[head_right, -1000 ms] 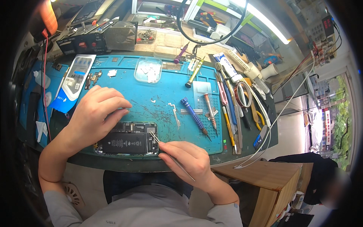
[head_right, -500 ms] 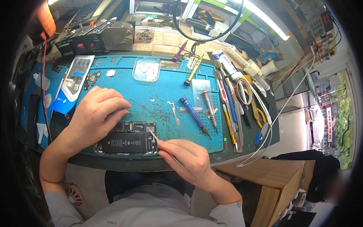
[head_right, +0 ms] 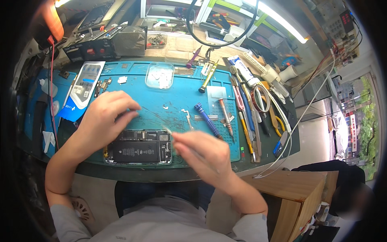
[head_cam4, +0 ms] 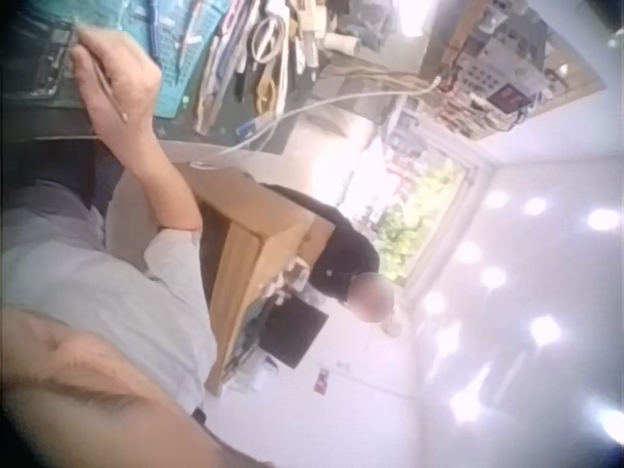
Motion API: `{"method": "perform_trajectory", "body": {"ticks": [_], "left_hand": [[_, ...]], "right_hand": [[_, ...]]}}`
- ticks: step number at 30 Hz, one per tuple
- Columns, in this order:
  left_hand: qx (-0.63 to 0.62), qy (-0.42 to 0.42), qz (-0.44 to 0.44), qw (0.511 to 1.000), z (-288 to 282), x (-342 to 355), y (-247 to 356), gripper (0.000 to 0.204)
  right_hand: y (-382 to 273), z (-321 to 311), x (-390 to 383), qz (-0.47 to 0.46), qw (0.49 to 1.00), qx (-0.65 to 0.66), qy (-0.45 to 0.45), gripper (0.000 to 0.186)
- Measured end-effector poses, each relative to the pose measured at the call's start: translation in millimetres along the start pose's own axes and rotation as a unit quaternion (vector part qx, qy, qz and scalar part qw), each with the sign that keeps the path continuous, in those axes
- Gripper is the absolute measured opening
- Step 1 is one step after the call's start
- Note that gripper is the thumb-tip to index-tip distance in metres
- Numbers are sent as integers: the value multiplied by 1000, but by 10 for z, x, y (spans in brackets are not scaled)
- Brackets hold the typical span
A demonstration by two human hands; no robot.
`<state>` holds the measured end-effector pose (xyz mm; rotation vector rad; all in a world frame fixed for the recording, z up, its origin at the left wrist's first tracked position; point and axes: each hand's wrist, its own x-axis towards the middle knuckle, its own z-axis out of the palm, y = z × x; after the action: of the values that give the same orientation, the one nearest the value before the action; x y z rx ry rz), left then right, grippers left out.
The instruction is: The person uses a screwdriver and tweezers to remove and reposition small components on a disassembled smartphone motherboard. They repeatedly adjust tiny parts and connectors while working on the exposed circuit board.
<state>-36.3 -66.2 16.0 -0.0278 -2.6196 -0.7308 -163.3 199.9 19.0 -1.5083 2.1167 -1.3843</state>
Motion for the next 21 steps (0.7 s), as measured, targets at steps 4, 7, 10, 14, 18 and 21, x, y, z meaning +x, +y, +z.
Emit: {"method": "perform_trajectory", "body": {"ticks": [4,7,10,14,18,21], "left_hand": [[15,59,-39,997,-16,58,-124,11],[37,60,-10,997,-2,72,-176,13],[25,43,9,999,38,86,-181,27],[-14,18,10,1000,43,85,-175,45],[-35,2,-10,999,75,99,-144,46],[-18,7,-13,1000,79,105,-176,46]], "right_hand": [[56,36,518,96,991,79,-51,23],[157,150,695,127,981,115,-88,24],[216,214,780,83,990,64,-98,23],[206,245,770,50,995,33,-82,23],[218,219,750,52,995,35,-73,23],[213,187,738,20,998,10,-65,22]]}}
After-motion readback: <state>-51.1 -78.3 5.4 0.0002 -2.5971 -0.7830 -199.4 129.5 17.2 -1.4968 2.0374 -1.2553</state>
